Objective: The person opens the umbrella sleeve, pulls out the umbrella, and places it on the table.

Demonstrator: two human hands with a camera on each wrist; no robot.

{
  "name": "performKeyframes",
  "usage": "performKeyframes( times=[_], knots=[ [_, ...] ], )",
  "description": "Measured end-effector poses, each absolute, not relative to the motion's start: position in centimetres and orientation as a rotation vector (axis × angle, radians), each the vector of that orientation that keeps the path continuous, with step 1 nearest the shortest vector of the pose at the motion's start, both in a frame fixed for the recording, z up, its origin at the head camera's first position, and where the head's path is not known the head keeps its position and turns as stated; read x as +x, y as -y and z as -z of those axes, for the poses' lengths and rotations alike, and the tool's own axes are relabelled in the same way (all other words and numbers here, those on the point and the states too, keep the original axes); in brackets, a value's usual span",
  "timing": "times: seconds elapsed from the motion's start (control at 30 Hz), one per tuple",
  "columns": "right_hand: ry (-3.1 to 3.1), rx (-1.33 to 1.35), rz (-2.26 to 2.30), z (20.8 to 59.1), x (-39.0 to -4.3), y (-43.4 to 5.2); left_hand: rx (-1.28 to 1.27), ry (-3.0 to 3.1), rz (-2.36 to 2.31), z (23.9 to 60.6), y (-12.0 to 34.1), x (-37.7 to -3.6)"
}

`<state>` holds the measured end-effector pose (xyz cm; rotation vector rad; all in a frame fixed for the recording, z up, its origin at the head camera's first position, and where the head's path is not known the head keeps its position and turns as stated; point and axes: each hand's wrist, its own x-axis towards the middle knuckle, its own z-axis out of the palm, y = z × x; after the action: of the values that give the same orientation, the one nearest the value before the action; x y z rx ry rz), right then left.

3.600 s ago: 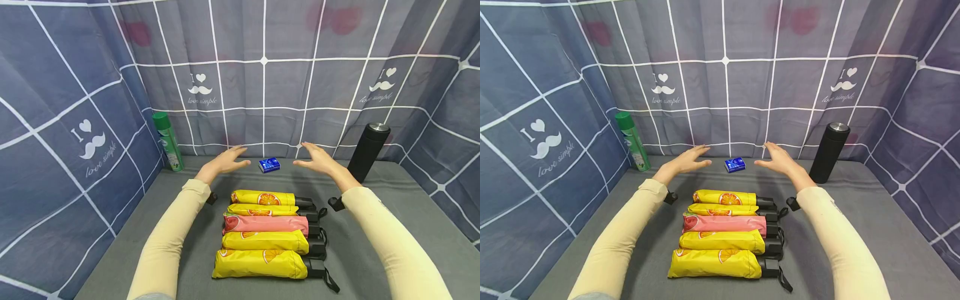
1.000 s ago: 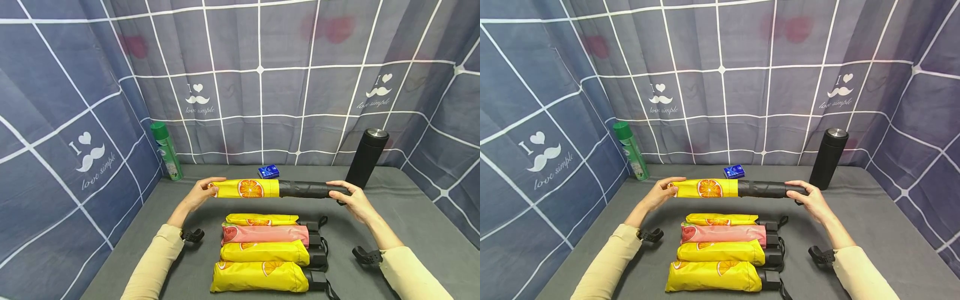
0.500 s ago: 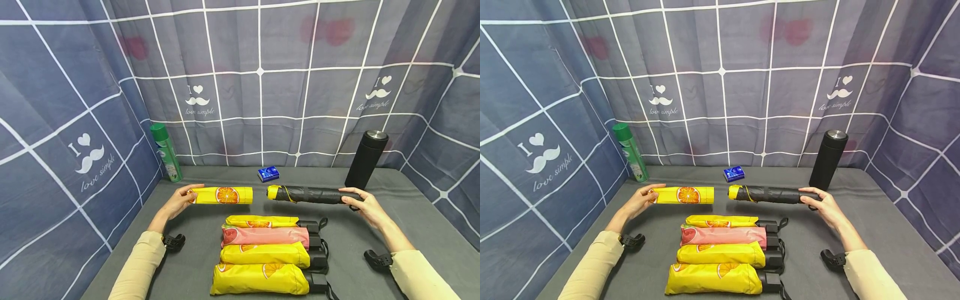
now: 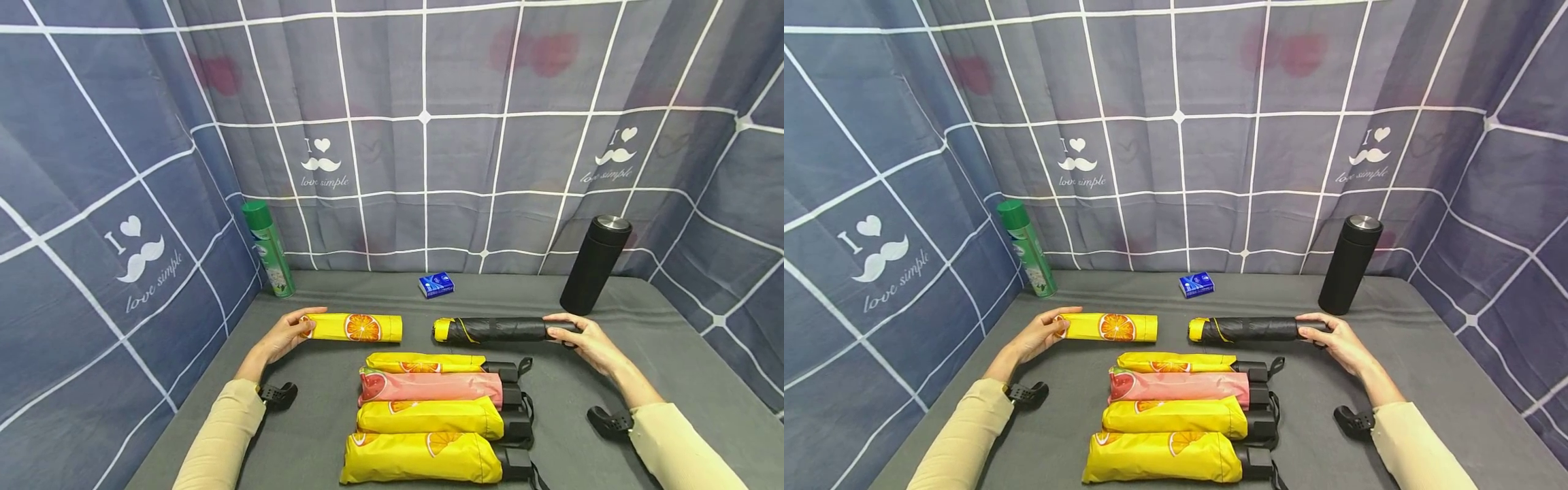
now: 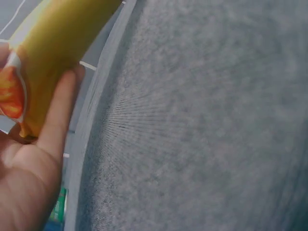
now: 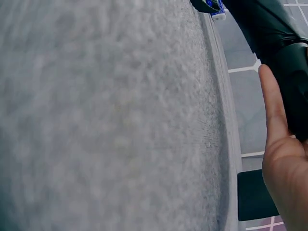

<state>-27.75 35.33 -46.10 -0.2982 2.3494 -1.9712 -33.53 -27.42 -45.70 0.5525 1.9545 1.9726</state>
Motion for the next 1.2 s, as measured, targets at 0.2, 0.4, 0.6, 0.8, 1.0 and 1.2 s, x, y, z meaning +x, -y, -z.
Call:
performKeyframes(
  times=[0.2, 0.4, 0.6, 0.8, 1.0, 1.2],
  knots=[
    [-2.510, -0.348, 1.831, 46.9, -28.2, -35.8, 0.544, -1.981, -1.978, 46.3, 27.9, -33.8],
    [-2.678, -0.450, 1.655, 47.7, -28.4, -36.2, 0.525, -2.022, -1.973, 46.9, 27.9, -33.9],
    [-2.738, -0.425, 1.563, 47.7, -28.3, -36.1, 0.568, -2.163, -1.899, 47.0, 28.0, -34.1],
    [-2.797, -0.476, 1.429, 46.8, -28.1, -35.8, 0.673, -2.375, -1.754, 45.6, 28.7, -34.1],
    [-2.766, -0.551, 1.503, 45.2, -27.1, -35.5, 0.769, -2.453, -1.674, 42.9, 28.4, -33.0],
    [-2.622, -0.759, 1.651, 43.2, -26.1, -32.9, 1.020, -2.373, -1.610, 40.5, 24.3, -31.8]
  ],
)
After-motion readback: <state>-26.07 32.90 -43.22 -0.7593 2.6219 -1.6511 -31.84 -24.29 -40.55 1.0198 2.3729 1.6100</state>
